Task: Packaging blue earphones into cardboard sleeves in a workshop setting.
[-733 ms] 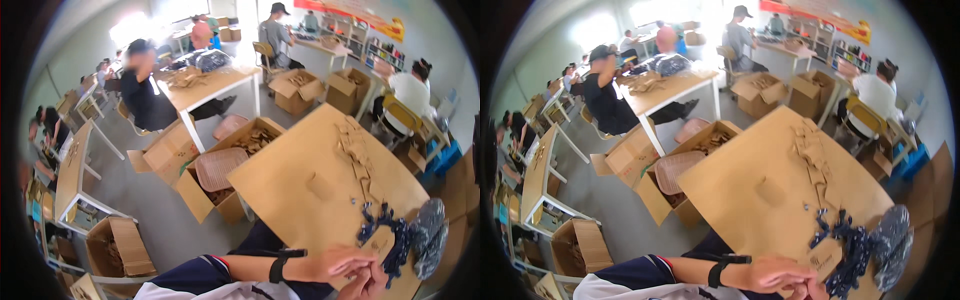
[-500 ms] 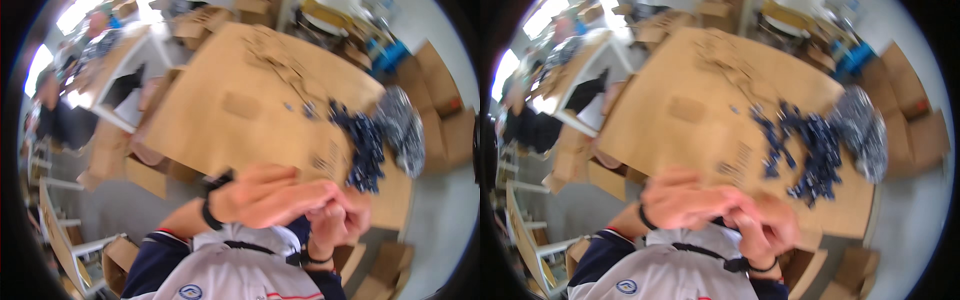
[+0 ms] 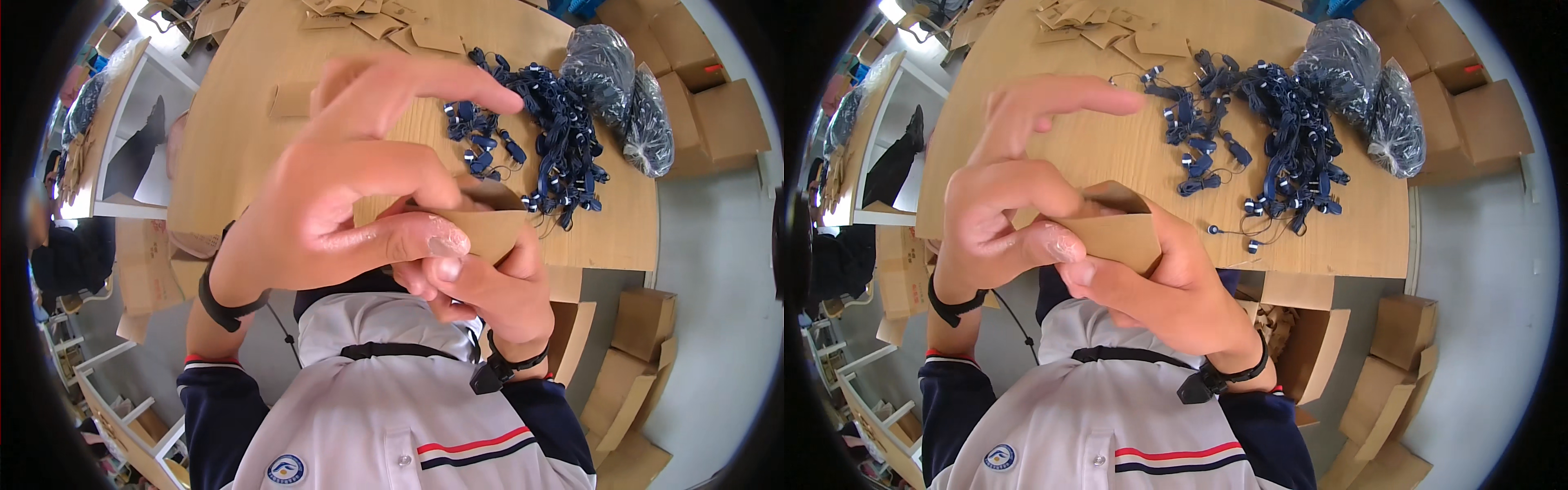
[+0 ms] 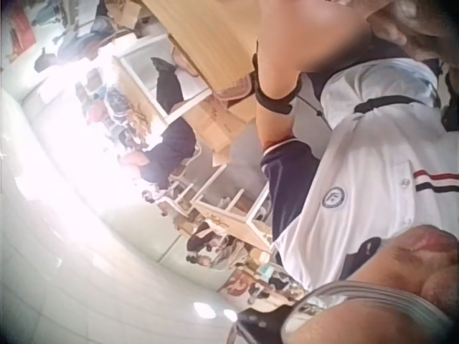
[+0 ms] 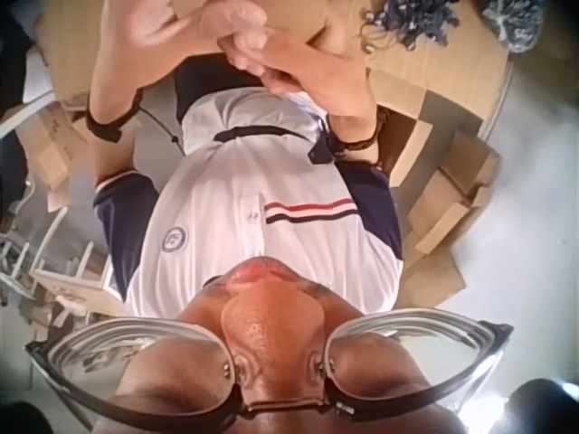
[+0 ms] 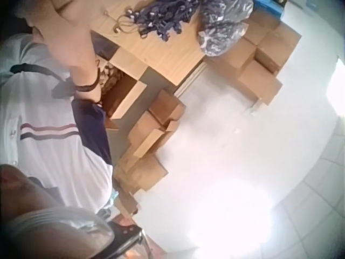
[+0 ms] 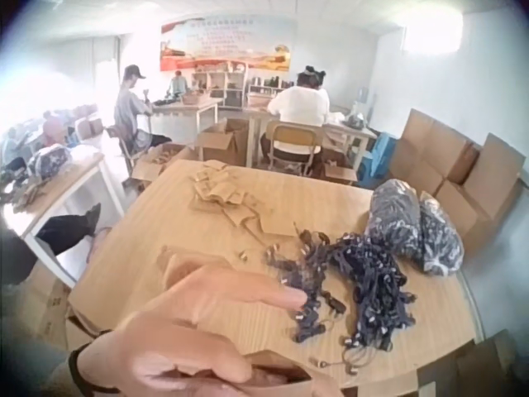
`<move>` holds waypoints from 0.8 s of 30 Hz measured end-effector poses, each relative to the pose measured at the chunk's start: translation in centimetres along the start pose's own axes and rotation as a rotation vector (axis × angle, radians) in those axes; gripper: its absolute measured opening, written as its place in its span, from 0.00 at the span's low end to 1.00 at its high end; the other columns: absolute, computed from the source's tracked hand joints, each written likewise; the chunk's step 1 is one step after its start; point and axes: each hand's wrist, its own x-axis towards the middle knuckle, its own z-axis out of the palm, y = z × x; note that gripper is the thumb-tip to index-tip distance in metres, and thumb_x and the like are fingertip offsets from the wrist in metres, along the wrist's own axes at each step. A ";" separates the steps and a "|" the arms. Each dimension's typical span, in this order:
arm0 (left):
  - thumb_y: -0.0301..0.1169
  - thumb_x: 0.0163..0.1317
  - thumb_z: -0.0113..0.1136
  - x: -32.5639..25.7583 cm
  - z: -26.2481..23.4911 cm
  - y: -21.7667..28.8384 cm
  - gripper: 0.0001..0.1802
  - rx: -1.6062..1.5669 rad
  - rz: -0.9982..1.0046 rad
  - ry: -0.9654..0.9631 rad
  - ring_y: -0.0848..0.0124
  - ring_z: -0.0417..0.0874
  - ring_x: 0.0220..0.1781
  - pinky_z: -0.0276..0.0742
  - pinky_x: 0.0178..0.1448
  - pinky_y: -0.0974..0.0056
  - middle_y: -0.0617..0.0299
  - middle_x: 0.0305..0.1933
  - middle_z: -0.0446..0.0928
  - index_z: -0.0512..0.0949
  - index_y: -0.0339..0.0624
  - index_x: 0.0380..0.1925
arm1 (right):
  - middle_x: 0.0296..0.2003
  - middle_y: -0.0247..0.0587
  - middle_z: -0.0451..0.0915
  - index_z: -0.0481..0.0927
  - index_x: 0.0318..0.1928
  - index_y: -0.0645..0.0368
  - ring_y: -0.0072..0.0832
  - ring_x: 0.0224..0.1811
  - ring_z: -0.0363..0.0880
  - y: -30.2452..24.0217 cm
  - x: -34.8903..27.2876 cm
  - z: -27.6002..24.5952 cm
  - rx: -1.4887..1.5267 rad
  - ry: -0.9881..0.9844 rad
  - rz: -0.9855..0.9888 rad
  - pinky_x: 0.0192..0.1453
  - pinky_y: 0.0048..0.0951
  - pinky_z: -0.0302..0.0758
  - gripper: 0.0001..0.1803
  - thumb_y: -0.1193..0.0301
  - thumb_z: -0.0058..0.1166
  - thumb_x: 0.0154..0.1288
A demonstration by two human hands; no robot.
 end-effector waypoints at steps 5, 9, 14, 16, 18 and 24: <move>0.44 0.62 0.61 -0.8 0.7 -0.2 0.20 -0.170 -0.135 -0.164 0.53 0.67 0.62 0.61 0.62 0.51 0.40 0.59 0.73 0.78 0.39 0.19 | 0.34 0.33 0.77 0.75 0.49 0.65 0.15 0.30 0.73 0.6 0.2 -0.4 -0.078 0.052 -0.057 0.28 0.19 0.69 0.14 0.72 0.59 0.67; 0.36 0.61 0.61 -1.4 2.0 0.4 0.13 -0.525 -0.421 0.023 0.60 0.64 0.64 0.61 0.63 0.56 0.47 0.54 0.75 0.78 0.41 0.22 | 0.36 0.39 0.80 0.75 0.50 0.64 0.25 0.34 0.80 1.3 1.1 -0.3 -0.458 0.287 -0.233 0.35 0.25 0.75 0.16 0.75 0.61 0.63; 0.29 0.56 0.66 -1.8 3.8 0.4 0.10 -0.640 -0.454 0.154 0.67 0.63 0.65 0.61 0.63 0.63 0.51 0.60 0.68 0.76 0.43 0.37 | 0.39 0.47 0.81 0.77 0.48 0.59 0.46 0.39 0.82 1.5 1.5 -1.4 -1.020 0.296 -0.603 0.41 0.32 0.78 0.23 0.80 0.66 0.50; 0.29 0.52 0.70 -1.8 4.6 1.5 0.28 -1.121 -0.761 0.076 0.68 0.61 0.67 0.59 0.66 0.63 0.50 0.68 0.57 0.68 0.44 0.51 | 0.36 0.41 0.81 0.80 0.43 0.58 0.45 0.37 0.82 0.7 0.6 -1.9 -1.065 0.126 -0.569 0.40 0.34 0.78 0.22 0.80 0.68 0.43; 0.31 0.50 0.72 -2.4 5.3 1.3 0.34 -1.268 -0.857 -0.055 0.68 0.61 0.67 0.58 0.67 0.63 0.51 0.69 0.56 0.64 0.45 0.55 | 0.35 0.40 0.81 0.80 0.42 0.57 0.44 0.36 0.81 0.1 0.2 -2.4 -1.069 0.019 -0.479 0.39 0.34 0.79 0.22 0.80 0.68 0.42; 0.36 0.47 0.75 -3.0 5.4 -0.1 0.40 -0.623 -0.493 0.228 0.64 0.63 0.69 0.58 0.68 0.60 0.49 0.70 0.58 0.63 0.44 0.58 | 0.43 0.37 0.79 0.72 0.55 0.64 0.21 0.44 0.77 1.1 -0.2 -2.0 -0.230 0.170 -0.157 0.43 0.24 0.75 0.17 0.73 0.55 0.68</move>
